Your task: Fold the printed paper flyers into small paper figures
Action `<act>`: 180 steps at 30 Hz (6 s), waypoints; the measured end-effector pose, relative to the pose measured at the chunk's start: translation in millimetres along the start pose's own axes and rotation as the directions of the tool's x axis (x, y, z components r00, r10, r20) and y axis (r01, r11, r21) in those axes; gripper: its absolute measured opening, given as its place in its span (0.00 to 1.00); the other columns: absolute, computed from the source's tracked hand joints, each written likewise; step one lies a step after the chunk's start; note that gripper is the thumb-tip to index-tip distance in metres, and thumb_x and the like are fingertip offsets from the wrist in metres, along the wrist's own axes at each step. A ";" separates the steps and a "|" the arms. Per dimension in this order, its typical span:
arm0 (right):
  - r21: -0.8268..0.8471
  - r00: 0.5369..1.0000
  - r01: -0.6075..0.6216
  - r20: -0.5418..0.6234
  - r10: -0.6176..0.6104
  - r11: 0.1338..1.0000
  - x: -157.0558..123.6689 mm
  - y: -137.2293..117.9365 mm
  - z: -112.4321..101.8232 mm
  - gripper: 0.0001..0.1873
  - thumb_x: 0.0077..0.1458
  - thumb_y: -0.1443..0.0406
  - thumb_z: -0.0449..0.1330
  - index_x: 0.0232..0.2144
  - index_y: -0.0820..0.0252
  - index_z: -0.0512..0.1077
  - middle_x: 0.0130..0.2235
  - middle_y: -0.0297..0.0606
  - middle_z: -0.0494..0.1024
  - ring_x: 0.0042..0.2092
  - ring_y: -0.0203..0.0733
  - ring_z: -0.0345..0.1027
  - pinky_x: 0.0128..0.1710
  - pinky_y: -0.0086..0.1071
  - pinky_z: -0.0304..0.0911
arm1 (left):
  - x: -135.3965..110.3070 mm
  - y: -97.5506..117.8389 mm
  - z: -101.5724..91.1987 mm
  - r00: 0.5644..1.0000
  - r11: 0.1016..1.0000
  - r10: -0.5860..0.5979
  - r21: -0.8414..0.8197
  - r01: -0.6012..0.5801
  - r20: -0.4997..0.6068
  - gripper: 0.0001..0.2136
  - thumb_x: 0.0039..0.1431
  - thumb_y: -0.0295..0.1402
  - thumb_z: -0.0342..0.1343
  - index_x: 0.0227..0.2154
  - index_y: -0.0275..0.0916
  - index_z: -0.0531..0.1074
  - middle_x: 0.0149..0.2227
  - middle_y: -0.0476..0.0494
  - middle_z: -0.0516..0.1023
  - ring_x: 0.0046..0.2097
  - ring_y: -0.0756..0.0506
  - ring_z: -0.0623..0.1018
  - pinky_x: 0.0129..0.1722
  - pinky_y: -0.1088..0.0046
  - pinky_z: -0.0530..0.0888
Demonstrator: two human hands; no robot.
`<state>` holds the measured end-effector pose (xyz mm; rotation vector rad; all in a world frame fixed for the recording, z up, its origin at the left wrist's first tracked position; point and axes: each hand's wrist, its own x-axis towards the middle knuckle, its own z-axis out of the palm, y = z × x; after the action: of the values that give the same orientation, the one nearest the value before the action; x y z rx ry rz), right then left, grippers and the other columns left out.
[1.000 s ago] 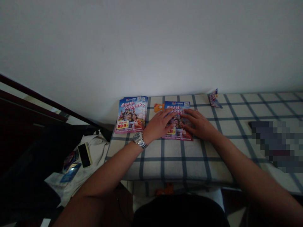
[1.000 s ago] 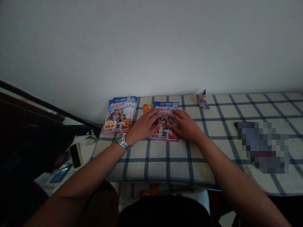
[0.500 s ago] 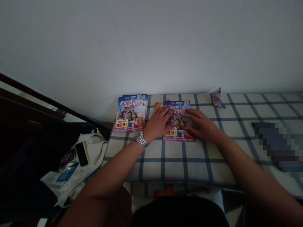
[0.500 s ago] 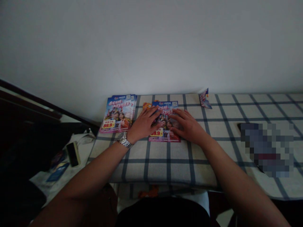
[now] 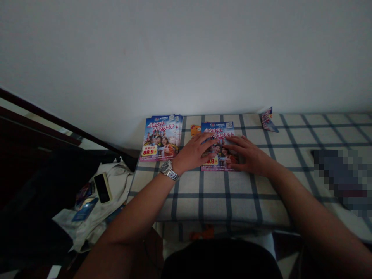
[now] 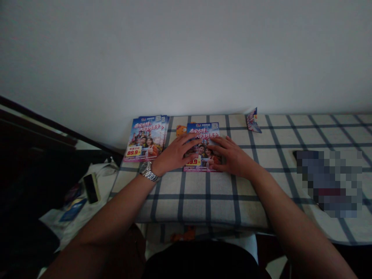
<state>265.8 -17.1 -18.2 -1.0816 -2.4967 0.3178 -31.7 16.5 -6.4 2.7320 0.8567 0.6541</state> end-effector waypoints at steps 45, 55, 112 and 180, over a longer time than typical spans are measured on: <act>0.221 0.998 -0.056 0.014 0.054 0.974 0.8 -12.9 -17.4 0.08 0.67 0.58 0.60 0.43 0.52 0.76 0.64 0.44 0.74 0.61 0.54 0.74 0.58 0.49 0.75 | 0.1 14.7 -12.5 0.999 1.000 0.000 0.002 -0.001 0.047 0.19 0.77 0.45 0.47 0.58 0.40 0.74 0.59 0.39 0.79 0.61 0.40 0.77 0.62 0.54 0.75; 0.198 0.991 -0.085 -0.086 0.104 0.976 4.4 -18.8 -20.3 0.10 0.69 0.56 0.59 0.47 0.51 0.75 0.56 0.46 0.77 0.49 0.50 0.78 0.46 0.44 0.78 | -3.6 14.0 -10.8 0.999 0.999 -0.014 0.038 0.013 0.033 0.21 0.76 0.48 0.48 0.60 0.42 0.73 0.54 0.42 0.82 0.51 0.40 0.83 0.48 0.59 0.81; -0.073 0.964 -0.220 -0.166 0.206 0.973 9.0 0.1 6.0 0.25 0.63 0.53 0.65 0.59 0.55 0.75 0.51 0.49 0.75 0.52 0.60 0.70 0.54 0.55 0.69 | 3.7 7.4 0.2 0.979 0.977 -0.201 0.067 0.204 -0.039 0.24 0.66 0.39 0.64 0.62 0.41 0.69 0.60 0.38 0.73 0.62 0.35 0.72 0.63 0.52 0.73; -0.015 0.950 -0.250 -0.198 0.242 0.968 15.3 -2.5 2.6 0.09 0.64 0.59 0.63 0.44 0.54 0.77 0.43 0.45 0.77 0.45 0.56 0.71 0.48 0.51 0.68 | 1.9 1.4 -0.6 0.967 0.967 -0.252 -0.055 0.249 -0.040 0.16 0.66 0.35 0.65 0.55 0.44 0.73 0.54 0.42 0.77 0.56 0.39 0.77 0.59 0.54 0.74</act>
<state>253.6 -7.6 -15.6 -1.3747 -2.2081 0.2204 -29.9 16.5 -4.8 2.5144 1.1564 0.6784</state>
